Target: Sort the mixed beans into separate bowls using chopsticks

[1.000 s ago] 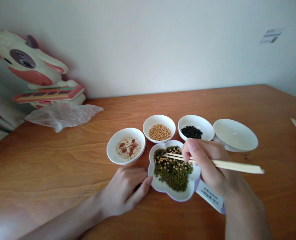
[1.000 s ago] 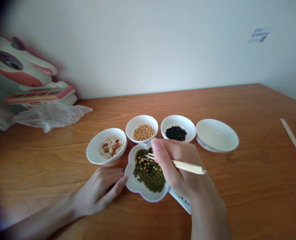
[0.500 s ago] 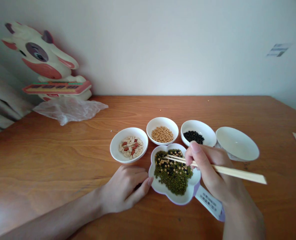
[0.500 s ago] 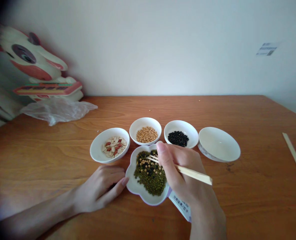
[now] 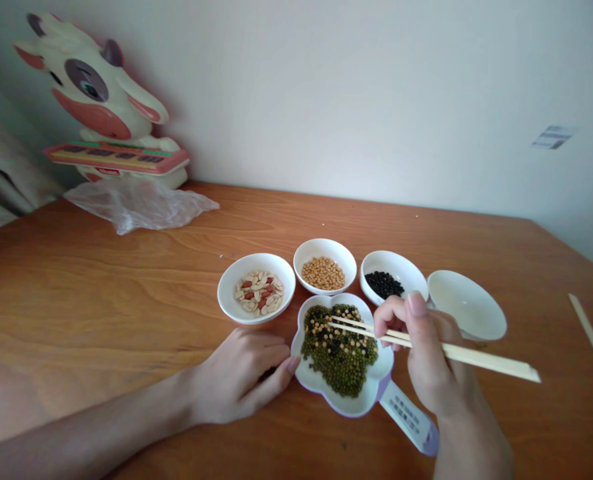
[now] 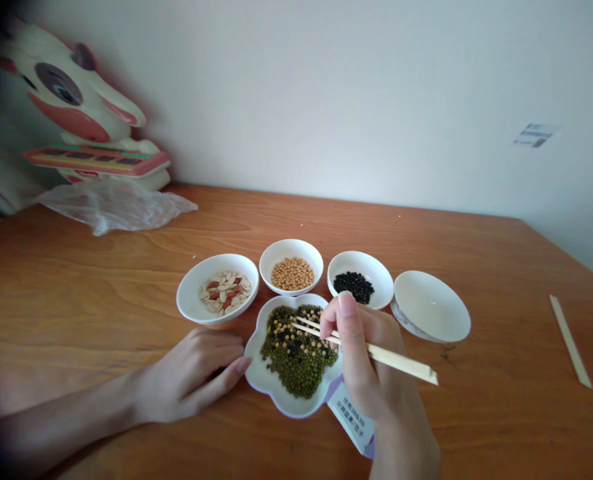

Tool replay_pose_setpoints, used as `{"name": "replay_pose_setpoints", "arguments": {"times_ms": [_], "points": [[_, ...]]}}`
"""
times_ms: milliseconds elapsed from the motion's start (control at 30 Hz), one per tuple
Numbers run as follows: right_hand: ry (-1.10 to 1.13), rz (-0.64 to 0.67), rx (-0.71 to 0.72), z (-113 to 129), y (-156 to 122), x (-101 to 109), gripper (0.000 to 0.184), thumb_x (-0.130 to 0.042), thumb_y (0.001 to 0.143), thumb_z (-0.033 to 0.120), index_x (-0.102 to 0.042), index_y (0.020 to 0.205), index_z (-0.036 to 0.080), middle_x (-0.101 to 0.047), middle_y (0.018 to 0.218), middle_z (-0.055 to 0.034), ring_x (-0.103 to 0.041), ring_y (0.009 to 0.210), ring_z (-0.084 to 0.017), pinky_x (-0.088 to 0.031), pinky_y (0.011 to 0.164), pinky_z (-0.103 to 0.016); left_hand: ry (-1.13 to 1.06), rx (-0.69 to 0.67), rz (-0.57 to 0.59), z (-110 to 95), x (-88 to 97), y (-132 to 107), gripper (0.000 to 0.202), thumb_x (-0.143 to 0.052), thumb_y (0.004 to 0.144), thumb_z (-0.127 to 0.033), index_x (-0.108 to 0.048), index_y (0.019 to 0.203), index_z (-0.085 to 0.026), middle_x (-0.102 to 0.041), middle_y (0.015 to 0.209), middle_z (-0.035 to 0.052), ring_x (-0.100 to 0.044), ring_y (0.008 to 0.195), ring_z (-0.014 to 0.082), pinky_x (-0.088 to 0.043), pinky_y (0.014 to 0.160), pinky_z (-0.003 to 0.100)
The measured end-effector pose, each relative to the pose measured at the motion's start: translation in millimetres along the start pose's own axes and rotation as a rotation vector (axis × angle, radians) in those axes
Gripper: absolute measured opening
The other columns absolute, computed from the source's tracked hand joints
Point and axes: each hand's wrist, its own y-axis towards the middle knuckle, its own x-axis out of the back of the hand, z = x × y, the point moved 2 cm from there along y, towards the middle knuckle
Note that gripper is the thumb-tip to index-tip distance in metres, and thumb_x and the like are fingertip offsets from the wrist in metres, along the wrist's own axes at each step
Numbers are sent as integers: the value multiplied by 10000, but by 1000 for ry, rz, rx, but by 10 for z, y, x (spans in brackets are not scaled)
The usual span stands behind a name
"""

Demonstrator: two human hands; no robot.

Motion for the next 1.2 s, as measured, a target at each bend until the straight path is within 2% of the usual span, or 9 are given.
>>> {"name": "replay_pose_setpoints", "arguments": {"times_ms": [300,767,1200], "points": [[-4,-19,26,-3,22,-13,680,-286,1129,592,-625,676,214,-591,582,-4,-554,575,-135,-393,572,-302,-4,-7,-5,-6,13,10,368,-368,1138,-268,-571,838,-200,-667,810,26,-596,704,151,-417,691,298],[10,-27,-7,-10,30,-46,684,-289,1126,603,-606,664,211,-586,580,4,-548,577,-126,-386,584,-298,-2,7,14,-9,11,17,377,-351,1145,-281,-558,839,-203,-667,815,24,-591,716,155,-418,705,300],[26,-156,6,-4,-18,-15,692,-316,1131,564,-655,645,207,-598,570,-18,-555,559,-139,-404,573,-308,8,-12,-8,-19,28,30,374,-367,1138,-268,-565,828,-201,-667,785,28,-593,692,153,-413,683,305]]}}
